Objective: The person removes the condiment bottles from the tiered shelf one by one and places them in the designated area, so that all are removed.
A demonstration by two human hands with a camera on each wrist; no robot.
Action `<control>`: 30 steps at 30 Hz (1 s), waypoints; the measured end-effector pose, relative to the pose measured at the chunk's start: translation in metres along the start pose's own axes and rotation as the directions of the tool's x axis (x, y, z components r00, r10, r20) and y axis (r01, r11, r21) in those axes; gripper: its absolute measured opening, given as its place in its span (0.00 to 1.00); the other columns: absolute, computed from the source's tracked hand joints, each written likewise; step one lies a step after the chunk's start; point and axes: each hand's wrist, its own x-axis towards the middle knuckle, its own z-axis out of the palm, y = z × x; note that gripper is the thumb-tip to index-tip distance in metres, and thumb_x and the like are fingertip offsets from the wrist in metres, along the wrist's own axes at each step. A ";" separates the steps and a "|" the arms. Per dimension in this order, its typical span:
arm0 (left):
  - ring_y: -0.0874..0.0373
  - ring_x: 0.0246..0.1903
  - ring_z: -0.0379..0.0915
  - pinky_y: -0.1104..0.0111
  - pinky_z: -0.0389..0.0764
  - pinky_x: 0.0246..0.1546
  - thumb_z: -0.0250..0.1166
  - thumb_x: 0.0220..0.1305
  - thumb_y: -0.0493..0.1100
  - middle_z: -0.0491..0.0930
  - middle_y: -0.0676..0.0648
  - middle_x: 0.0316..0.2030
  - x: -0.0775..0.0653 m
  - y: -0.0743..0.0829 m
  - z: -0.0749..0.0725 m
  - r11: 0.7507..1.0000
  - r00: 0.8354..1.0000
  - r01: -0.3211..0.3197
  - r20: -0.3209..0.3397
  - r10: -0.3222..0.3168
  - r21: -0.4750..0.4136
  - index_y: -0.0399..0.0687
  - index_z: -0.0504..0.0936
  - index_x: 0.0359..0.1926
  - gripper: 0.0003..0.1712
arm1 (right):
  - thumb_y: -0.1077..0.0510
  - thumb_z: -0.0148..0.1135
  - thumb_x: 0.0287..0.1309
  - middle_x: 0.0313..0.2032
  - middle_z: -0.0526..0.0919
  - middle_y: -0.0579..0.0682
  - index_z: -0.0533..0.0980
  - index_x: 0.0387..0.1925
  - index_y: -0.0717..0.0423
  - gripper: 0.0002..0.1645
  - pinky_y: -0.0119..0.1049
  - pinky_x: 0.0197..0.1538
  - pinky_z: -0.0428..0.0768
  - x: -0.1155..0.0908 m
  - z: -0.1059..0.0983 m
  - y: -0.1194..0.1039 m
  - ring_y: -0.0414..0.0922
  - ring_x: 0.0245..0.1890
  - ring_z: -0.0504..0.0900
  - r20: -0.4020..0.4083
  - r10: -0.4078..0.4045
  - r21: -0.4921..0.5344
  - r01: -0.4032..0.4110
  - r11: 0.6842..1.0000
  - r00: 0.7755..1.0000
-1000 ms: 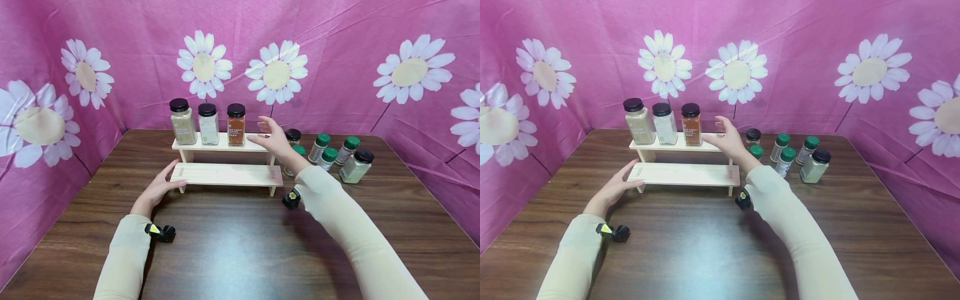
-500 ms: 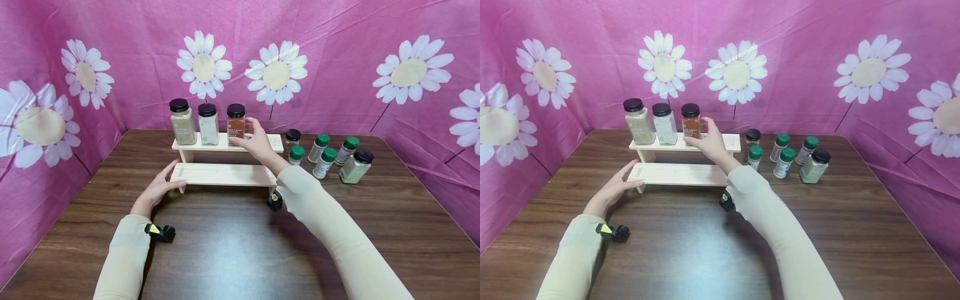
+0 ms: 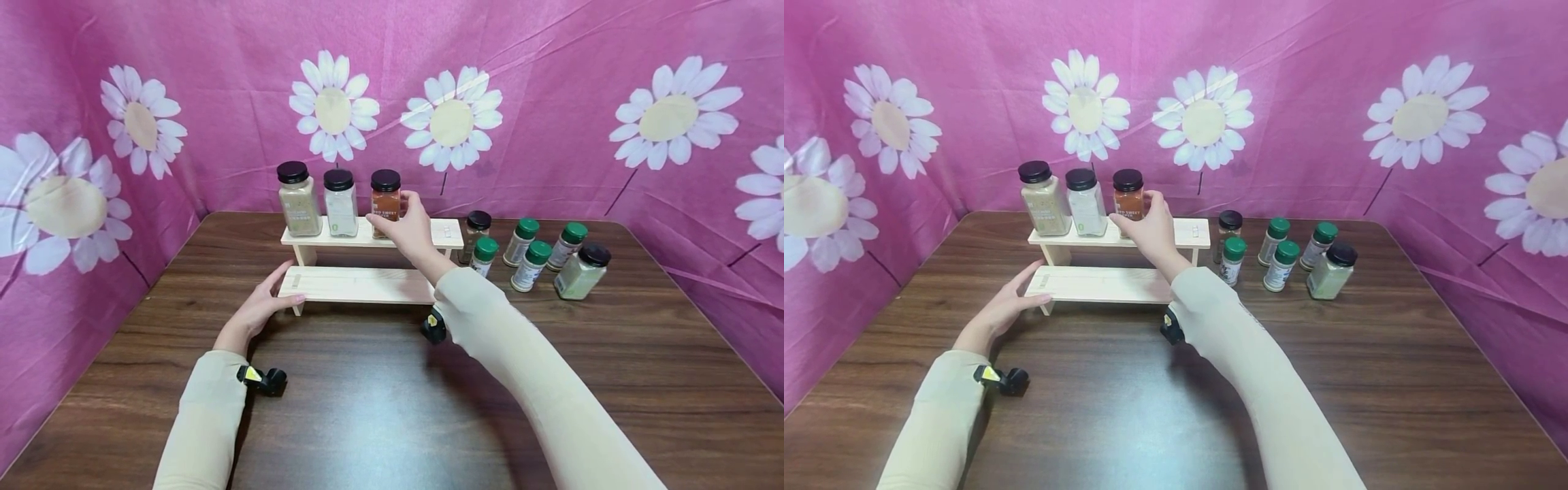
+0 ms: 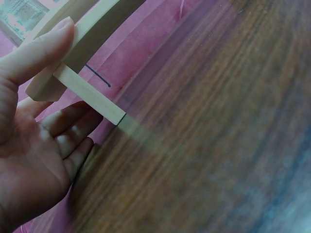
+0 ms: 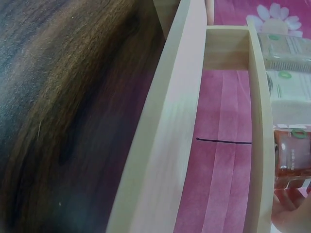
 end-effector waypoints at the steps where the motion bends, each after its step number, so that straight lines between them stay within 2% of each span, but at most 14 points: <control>1: 0.60 0.47 0.59 0.67 0.56 0.51 0.60 0.52 0.32 0.56 0.37 0.56 0.000 0.000 0.000 1.000 1.000 -0.001 0.001 0.001 0.000 0.48 0.42 0.66 0.46 | 0.49 0.69 0.37 0.40 0.72 0.52 0.63 0.48 0.58 0.36 0.34 0.41 0.68 0.000 0.001 -0.001 0.44 0.39 0.69 -0.013 0.004 -0.011 -0.004 1.000 1.000; 7: 0.58 0.48 0.58 0.64 0.54 0.53 0.61 0.51 0.33 0.56 0.36 0.57 0.001 -0.001 -0.001 1.000 1.000 -0.003 0.004 0.003 0.001 0.47 0.42 0.66 0.47 | 0.48 0.69 0.37 0.39 0.74 0.51 0.65 0.45 0.58 0.34 0.32 0.39 0.69 0.002 0.004 -0.004 0.43 0.37 0.71 -0.063 0.024 -0.035 -0.026 0.999 0.998; 12: 0.60 0.46 0.60 0.69 0.59 0.50 0.61 0.51 0.33 0.57 0.35 0.55 0.002 -0.002 -0.001 1.000 1.000 -0.021 0.005 0.021 -0.011 0.44 0.43 0.66 0.47 | 0.49 0.69 0.37 0.39 0.75 0.51 0.66 0.44 0.57 0.33 0.32 0.41 0.69 0.002 0.004 -0.008 0.43 0.39 0.72 -0.077 0.040 -0.043 -0.044 0.998 0.996; 18: 0.62 0.44 0.62 0.74 0.63 0.46 0.60 0.50 0.31 0.57 0.35 0.55 0.001 -0.002 0.000 0.998 0.999 -0.039 0.006 0.040 -0.040 0.42 0.43 0.65 0.46 | 0.51 0.70 0.36 0.39 0.76 0.51 0.68 0.45 0.57 0.33 0.32 0.42 0.69 0.000 0.003 -0.010 0.43 0.39 0.72 -0.078 0.076 0.000 -0.077 0.997 0.994; 30: 0.60 0.46 0.60 0.73 0.61 0.48 0.60 0.50 0.31 0.56 0.35 0.56 0.001 -0.002 0.000 0.999 1.000 -0.026 0.007 0.026 -0.028 0.43 0.43 0.65 0.46 | 0.53 0.70 0.35 0.38 0.76 0.52 0.69 0.44 0.57 0.31 0.33 0.40 0.71 -0.004 -0.008 -0.012 0.43 0.38 0.73 -0.069 0.081 0.059 -0.077 0.995 0.994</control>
